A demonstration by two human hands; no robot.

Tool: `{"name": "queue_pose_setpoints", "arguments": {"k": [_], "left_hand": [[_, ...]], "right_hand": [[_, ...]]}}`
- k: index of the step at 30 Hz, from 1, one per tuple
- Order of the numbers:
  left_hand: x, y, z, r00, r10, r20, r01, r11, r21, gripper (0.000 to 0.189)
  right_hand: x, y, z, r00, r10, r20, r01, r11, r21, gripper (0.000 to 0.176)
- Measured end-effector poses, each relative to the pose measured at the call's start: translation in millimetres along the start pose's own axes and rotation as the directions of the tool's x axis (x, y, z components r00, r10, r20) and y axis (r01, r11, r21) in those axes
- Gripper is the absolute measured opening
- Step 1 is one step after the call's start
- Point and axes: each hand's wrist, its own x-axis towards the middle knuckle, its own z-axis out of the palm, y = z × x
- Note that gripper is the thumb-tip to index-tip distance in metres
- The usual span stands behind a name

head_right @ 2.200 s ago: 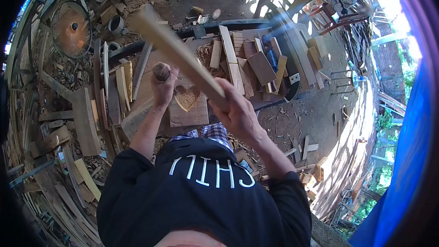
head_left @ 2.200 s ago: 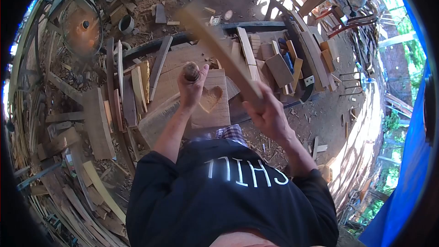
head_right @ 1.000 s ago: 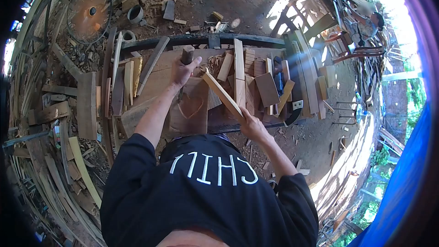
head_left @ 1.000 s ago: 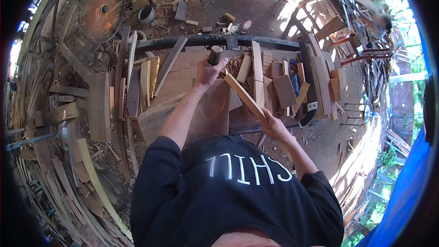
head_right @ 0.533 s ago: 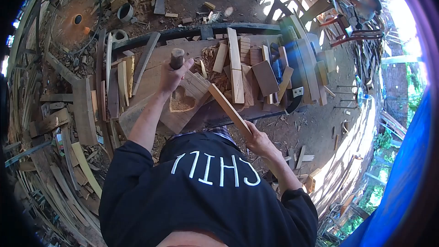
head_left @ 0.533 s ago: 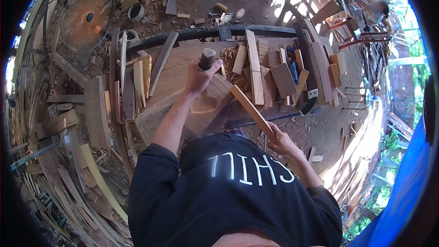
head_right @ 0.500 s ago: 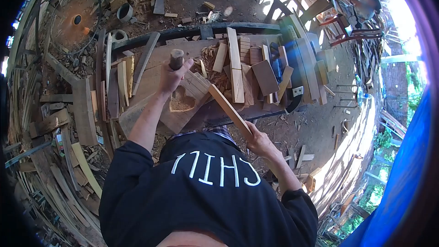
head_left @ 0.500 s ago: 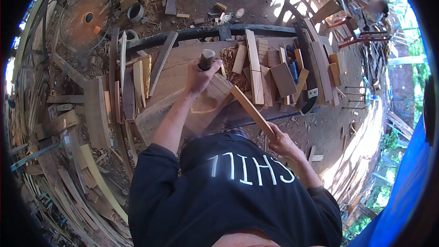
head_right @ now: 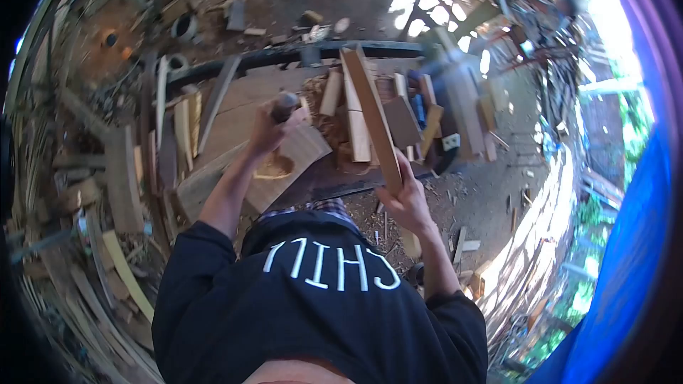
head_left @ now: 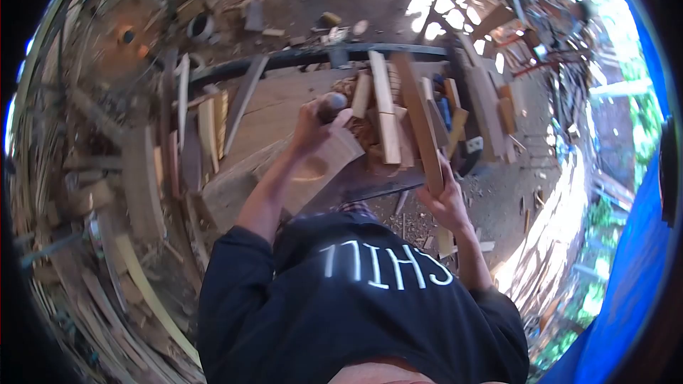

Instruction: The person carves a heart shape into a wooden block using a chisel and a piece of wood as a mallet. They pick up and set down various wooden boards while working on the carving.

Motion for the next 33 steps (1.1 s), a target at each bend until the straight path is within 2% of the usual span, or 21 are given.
{"name": "queue_pose_setpoints", "arguments": {"k": [1,3,5,7,9,11,13,15,16,17,18,19,20,21,23,25,27,28,30,31,33], "left_hand": [[1,0,4,1.0,0.0,0.008,-0.001,1.0,0.006,0.016],[1,1,10,0.999,0.013,0.038,-0.013,1.0,0.015,0.016],[0,-4,13,0.997,-0.005,0.073,0.004,1.0,0.014,0.014],[0,-15,16,0.993,-0.014,0.118,0.014,1.0,0.002,0.012],[2,-18,17,0.994,-0.002,0.107,0.008,0.998,-0.061,0.01],[0,-10,18,0.993,-0.029,0.117,0.034,0.999,-0.041,0.008],[1,-14,18,0.986,-0.072,0.15,0.075,0.997,-0.012,0.007],[2,-20,22,0.983,-0.07,0.169,0.082,0.995,-0.063,0.007],[3,-15,21,0.982,-0.076,0.175,0.096,0.989,-0.111,0.007],[2,-10,23,0.98,-0.042,0.196,0.075,0.983,-0.168,0.009],[1,2,29,0.981,-0.011,0.194,0.055,0.974,-0.221,0.011],[2,2,30,0.985,0.023,0.17,-0.036,0.997,0.072,0.017],[0,5,36,0.99,0.024,0.136,-0.041,0.991,0.124,0.024],[-4,-2,43,0.991,-0.09,0.099,0.054,0.948,0.314,0.031],[-19,4,62,0.997,0.022,-0.073,0.005,0.935,0.355,0.029],[-27,-14,78,0.979,0.072,-0.189,0.014,0.909,0.417,0.026],[-39,-14,88,0.99,0.085,-0.113,-0.013,0.851,0.526,0.022],[-43,-11,90,0.982,0.075,-0.174,0.03,0.845,0.534,0.022],[-47,-4,90,0.984,0.124,-0.13,-0.031,0.83,0.557,0.016],[-44,-6,92,0.979,0.118,-0.165,-0.003,0.821,0.571,0.016],[-38,-13,99,0.963,0.193,-0.187,-0.066,0.845,0.531,0.016]], "right_hand": [[2,-4,4,0.991,-0.054,-0.124,0.07,0.989,0.129,0.074],[5,-20,19,0.92,-0.174,-0.35,0.229,0.966,0.122,0.07],[15,-19,22,0.835,-0.469,-0.286,0.443,0.883,-0.154,0.071],[17,-25,12,0.977,-0.152,0.149,0.202,0.883,-0.423,0.079],[16,-26,8,0.973,-0.186,0.134,0.222,0.907,-0.359,0.079],[14,-38,12,0.899,-0.412,-0.149,0.407,0.911,-0.064,0.072],[15,-38,17,0.902,-0.372,-0.221,0.386,0.922,0.022,0.072],[21,-23,24,0.871,-0.461,-0.172,0.458,0.887,-0.062,0.077],[20,-16,19,0.963,-0.259,0.073,0.269,0.928,-0.256,0.076],[15,-12,14,0.96,-0.269,0.082,0.281,0.928,-0.245,0.076],[14,-11,9,0.982,-0.149,0.118,0.17,0.964,-0.202,0.077],[17,-11,5,0.983,-0.032,0.182,0.064,0.983,-0.173,0.077],[18,-9,6,0.988,-0.099,0.122,0.112,0.988,-0.11,0.078],[17,-5,7,0.986,-0.156,0.067,0.159,0.986,-0.045,0.079],[20,13,4,0.982,-0.112,0.155,0.127,0.988,-0.092,0.076],[28,57,-3,0.965,-0.188,0.185,0.21,0.971,-0.111,0.074],[31,54,-27,0.961,-0.089,0.262,0.149,0.964,-0.218,0.072],[34,59,-33,0.942,-0.111,0.316,0.188,0.956,-0.226,0.072],[43,73,-42,0.964,0.013,0.265,-0.028,0.998,0.054,0.063],[51,75,-45,0.954,-0.005,0.3,-0.011,0.999,0.051,0.063],[60,75,-53,0.976,-0.125,0.18,0.075,0.962,0.261,0.045]]}}
